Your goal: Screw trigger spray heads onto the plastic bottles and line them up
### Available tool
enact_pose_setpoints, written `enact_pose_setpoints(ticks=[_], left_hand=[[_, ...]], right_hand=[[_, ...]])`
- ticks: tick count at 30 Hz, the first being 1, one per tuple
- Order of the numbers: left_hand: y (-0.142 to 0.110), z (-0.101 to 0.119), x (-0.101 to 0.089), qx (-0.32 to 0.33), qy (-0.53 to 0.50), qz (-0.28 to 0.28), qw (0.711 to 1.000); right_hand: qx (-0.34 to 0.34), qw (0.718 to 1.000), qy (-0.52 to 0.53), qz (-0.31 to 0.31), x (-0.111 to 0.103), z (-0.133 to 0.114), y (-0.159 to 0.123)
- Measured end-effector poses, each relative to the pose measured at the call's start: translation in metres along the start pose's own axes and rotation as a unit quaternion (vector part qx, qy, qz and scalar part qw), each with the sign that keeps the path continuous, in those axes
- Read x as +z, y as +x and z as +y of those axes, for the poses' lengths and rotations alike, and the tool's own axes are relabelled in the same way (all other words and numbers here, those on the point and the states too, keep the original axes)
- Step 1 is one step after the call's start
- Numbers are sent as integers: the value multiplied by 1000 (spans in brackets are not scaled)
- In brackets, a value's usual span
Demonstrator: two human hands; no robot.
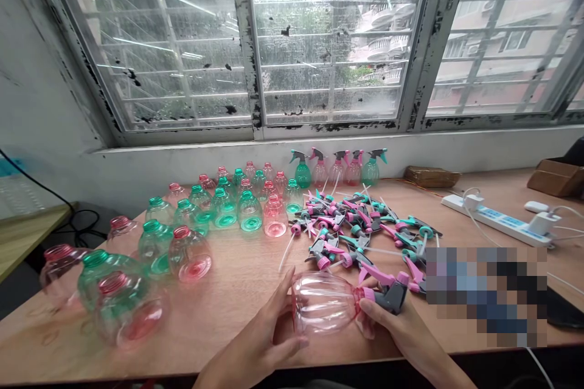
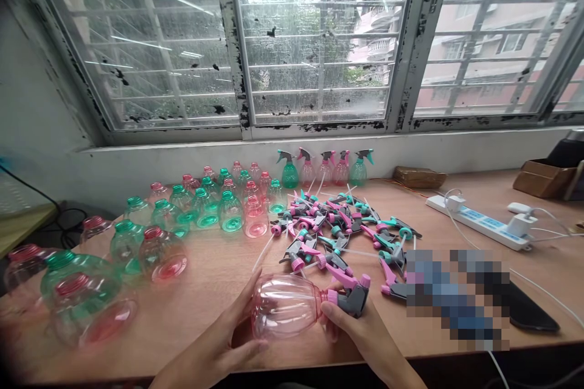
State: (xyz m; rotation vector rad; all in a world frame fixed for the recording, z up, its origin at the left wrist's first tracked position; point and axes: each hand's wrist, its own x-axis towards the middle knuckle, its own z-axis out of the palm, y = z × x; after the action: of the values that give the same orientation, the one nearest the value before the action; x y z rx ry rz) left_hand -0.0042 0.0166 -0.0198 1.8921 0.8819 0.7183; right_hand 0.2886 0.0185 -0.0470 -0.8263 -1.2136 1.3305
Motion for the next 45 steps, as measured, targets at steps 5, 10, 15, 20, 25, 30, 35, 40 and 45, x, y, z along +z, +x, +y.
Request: enact_pose_setpoints(ticks=[5,10,15,20,25,30,35,40,45], left_hand=[[-2,1,1,1,-25,0,1000],[-2,0,1,5,-43,7,999],[-2,-6,3,11,-67,5,998],[1,11,1,-19,-65,23,997],[3,21,-2,-33,4,29,999],[0,10,-1,-39,48,36,997],[0,9,-1,-40,63,29,997],[-2,9,-2,-30,35,15,999],[-5,5,-2,-17,-52,4,999]], right_hand=[[11,1000,-16,1,-3,3,0],[16,1000,-17,-7,-5,5,-2],[11,1000,-19,-9,-6,5,-3],[11,1000,-18,3,-5,5,-2],[-4,1000,-29,7,-5,5,-2],[-5,1000,-14,8,-4,2,-3],[1,1000,-13,10,-4,-1,-4],[-4,1000,-25,9,-5,1,-7],[14,996,-80,19,-9,4,-11]])
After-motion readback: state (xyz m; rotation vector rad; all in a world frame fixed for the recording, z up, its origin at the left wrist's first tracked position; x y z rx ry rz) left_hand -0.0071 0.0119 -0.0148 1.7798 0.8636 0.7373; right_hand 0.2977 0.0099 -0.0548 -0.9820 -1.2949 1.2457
